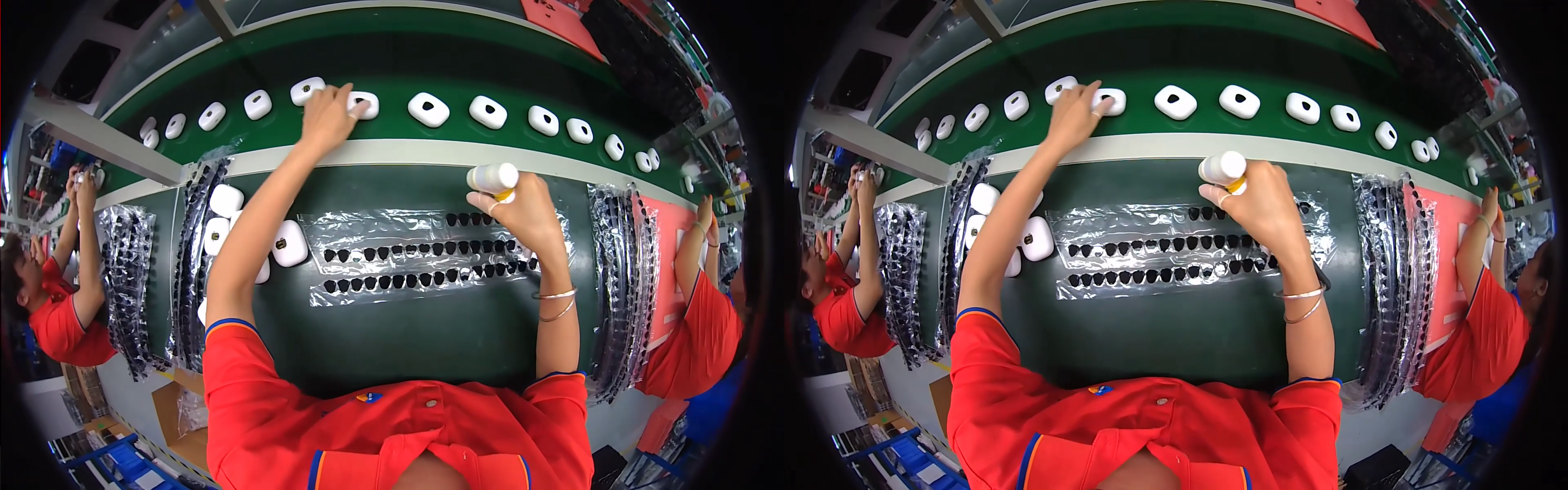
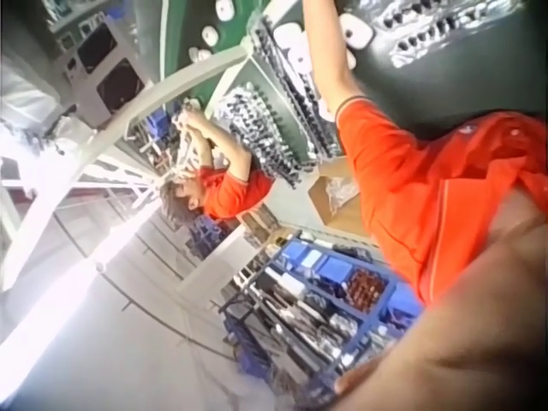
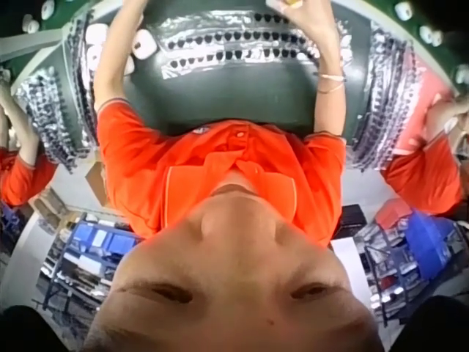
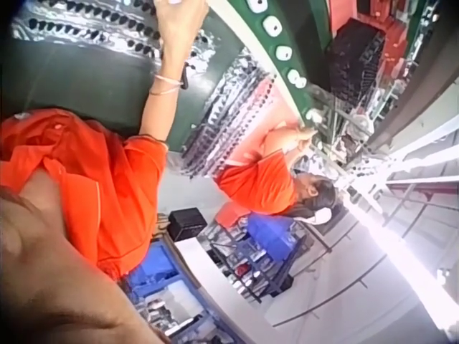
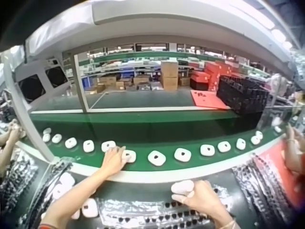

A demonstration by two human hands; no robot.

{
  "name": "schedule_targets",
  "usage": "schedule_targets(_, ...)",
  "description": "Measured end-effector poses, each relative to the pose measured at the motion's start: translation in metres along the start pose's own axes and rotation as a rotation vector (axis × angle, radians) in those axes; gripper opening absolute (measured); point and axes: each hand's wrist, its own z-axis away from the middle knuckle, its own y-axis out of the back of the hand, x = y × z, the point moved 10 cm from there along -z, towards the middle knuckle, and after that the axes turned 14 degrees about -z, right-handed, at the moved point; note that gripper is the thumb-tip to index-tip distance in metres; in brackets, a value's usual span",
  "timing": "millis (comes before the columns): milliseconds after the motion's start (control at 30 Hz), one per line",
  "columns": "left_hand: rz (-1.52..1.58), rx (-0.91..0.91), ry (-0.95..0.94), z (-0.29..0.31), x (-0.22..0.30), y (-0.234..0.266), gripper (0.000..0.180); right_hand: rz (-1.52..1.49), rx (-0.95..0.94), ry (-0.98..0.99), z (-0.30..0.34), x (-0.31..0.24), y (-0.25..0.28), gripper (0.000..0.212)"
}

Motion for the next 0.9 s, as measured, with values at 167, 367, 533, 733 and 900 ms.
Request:
schedule_targets(167, -0.150, 0.230, 0.079, -0.015, -0.064, -0.007, 0.050, 0.036, -0.080, -0.032, -0.003, 0.026, -0.026, 0.033)
schedule_targets(367, 0.060, -0.043, 0.199, -0.009, -0.085, -0.016, 0.061, 0.133, -0.124, -0.134, -0.003, 0.043, -0.052, 0.039)
schedule_targets(533, 0.929, -0.361, 0.198, 0.032, 0.037, 0.021, 0.054, 0.149, -0.090, -0.157, 0.000, 0.049, -0.047, 0.038)
schedule_targets(733, 1.256, -0.809, 0.149, 0.109, 0.106, 0.002, 0.051, 0.151, -0.105, -0.160, -0.001, 0.042, -0.044, 0.033)
schedule_targets(900, 0.974, -0.548, -0.014, 0.104, 0.091, 0.008, 0.051, -0.062, -0.198, -0.321, 0.001, 0.060, -0.033, 0.025)
